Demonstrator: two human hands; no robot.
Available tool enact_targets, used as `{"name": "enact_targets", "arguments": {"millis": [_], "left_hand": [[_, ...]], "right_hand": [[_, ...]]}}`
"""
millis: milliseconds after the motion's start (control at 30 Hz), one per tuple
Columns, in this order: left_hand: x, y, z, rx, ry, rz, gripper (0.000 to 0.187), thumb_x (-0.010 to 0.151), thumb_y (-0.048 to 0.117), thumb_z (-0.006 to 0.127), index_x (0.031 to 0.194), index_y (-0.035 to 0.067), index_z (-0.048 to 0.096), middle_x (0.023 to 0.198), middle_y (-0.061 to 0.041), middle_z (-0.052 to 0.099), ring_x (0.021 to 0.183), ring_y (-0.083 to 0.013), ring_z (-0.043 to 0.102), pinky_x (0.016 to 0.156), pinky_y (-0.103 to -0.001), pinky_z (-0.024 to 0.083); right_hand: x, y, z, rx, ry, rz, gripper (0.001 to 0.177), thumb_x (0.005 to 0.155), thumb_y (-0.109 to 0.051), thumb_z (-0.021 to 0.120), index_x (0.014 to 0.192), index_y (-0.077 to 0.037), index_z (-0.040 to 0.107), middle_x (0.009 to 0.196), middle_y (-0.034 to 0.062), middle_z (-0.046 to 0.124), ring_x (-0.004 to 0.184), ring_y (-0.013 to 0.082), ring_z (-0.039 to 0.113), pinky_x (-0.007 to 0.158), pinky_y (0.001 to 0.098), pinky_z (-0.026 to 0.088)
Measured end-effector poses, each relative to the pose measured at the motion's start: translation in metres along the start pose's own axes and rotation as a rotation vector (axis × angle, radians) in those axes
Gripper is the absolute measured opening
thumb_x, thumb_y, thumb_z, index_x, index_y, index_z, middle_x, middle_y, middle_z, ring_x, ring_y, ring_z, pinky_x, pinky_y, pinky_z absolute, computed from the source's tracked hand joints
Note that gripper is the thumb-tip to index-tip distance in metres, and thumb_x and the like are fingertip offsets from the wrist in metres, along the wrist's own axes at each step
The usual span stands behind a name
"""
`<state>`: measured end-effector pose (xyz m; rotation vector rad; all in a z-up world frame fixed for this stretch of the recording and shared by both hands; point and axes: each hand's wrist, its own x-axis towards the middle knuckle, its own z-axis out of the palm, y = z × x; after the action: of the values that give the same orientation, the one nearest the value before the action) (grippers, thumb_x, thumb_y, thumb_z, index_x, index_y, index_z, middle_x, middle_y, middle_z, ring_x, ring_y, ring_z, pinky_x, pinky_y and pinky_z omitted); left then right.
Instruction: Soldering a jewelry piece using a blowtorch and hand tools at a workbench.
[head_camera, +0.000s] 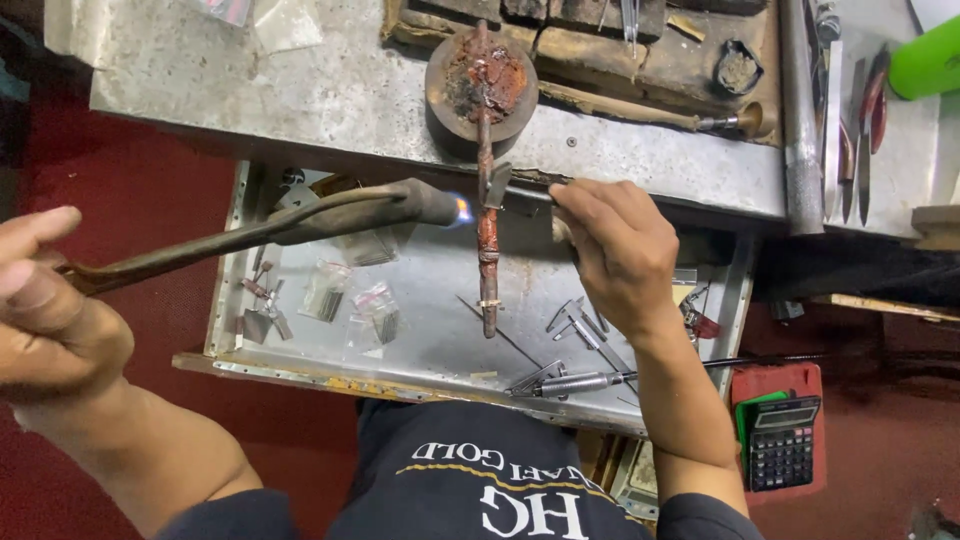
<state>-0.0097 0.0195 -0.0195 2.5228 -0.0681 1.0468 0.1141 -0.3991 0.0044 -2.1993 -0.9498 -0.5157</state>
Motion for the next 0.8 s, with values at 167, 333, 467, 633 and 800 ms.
{"name": "enact_targets", "arguments": {"millis": [167, 333, 467, 633, 800], "left_hand": [[0.004, 0.006, 0.002, -0.008, -0.017, -0.002, 0.074, 0.139, 0.022, 0.026, 0.121, -0.03, 0.074, 0.118, -0.04, 0.076, 0.098, -0.0485, 0.07, 0.085, -0.051, 0.052], [0.014, 0.018, 0.006, -0.061, -0.009, 0.015, 0.072, 0.136, 0.022, 0.029, 0.118, -0.03, 0.075, 0.112, -0.039, 0.075, 0.086, -0.0431, 0.06, 0.084, -0.051, 0.049], [0.024, 0.021, 0.007, -0.051, -0.04, 0.074, 0.066, 0.136, 0.021, 0.032, 0.117, -0.027, 0.073, 0.114, -0.039, 0.075, 0.097, -0.0495, 0.066, 0.094, -0.055, 0.052], [0.028, 0.026, 0.009, -0.043, -0.017, 0.114, 0.062, 0.135, 0.019, 0.034, 0.116, -0.025, 0.073, 0.114, -0.036, 0.077, 0.095, -0.0501, 0.067, 0.093, -0.055, 0.052], [0.028, 0.026, 0.007, 0.015, -0.02, 0.083, 0.068, 0.138, 0.021, 0.031, 0.117, -0.026, 0.076, 0.115, -0.035, 0.077, 0.098, -0.0482, 0.067, 0.093, -0.053, 0.054]], "right_hand": [[-0.001, -0.01, -0.008, -0.061, -0.004, -0.061, 0.009, 0.105, 0.008, 0.062, 0.111, 0.009, 0.068, 0.099, 0.0238, 0.073, 0.081, 0.0348, 0.066, 0.072, 0.041, 0.047], [-0.019, -0.001, -0.003, 0.02, 0.094, 0.067, 0.013, 0.1, 0.006, 0.07, 0.113, 0.01, 0.067, 0.104, 0.0265, 0.07, 0.092, 0.0368, 0.07, 0.083, 0.0409, 0.059], [-0.022, 0.0, 0.001, 0.043, 0.137, 0.15, 0.011, 0.102, 0.007, 0.067, 0.112, 0.011, 0.067, 0.105, 0.0268, 0.07, 0.094, 0.0347, 0.071, 0.083, 0.0369, 0.06], [-0.024, -0.001, 0.007, 0.08, 0.137, 0.169, 0.012, 0.101, 0.007, 0.067, 0.112, 0.009, 0.067, 0.105, 0.0254, 0.07, 0.093, 0.0328, 0.07, 0.082, 0.0354, 0.059], [-0.02, -0.003, 0.009, 0.147, 0.13, 0.183, 0.013, 0.1, 0.01, 0.065, 0.114, 0.011, 0.066, 0.105, 0.0272, 0.067, 0.089, 0.0308, 0.07, 0.078, 0.0325, 0.061]]}}
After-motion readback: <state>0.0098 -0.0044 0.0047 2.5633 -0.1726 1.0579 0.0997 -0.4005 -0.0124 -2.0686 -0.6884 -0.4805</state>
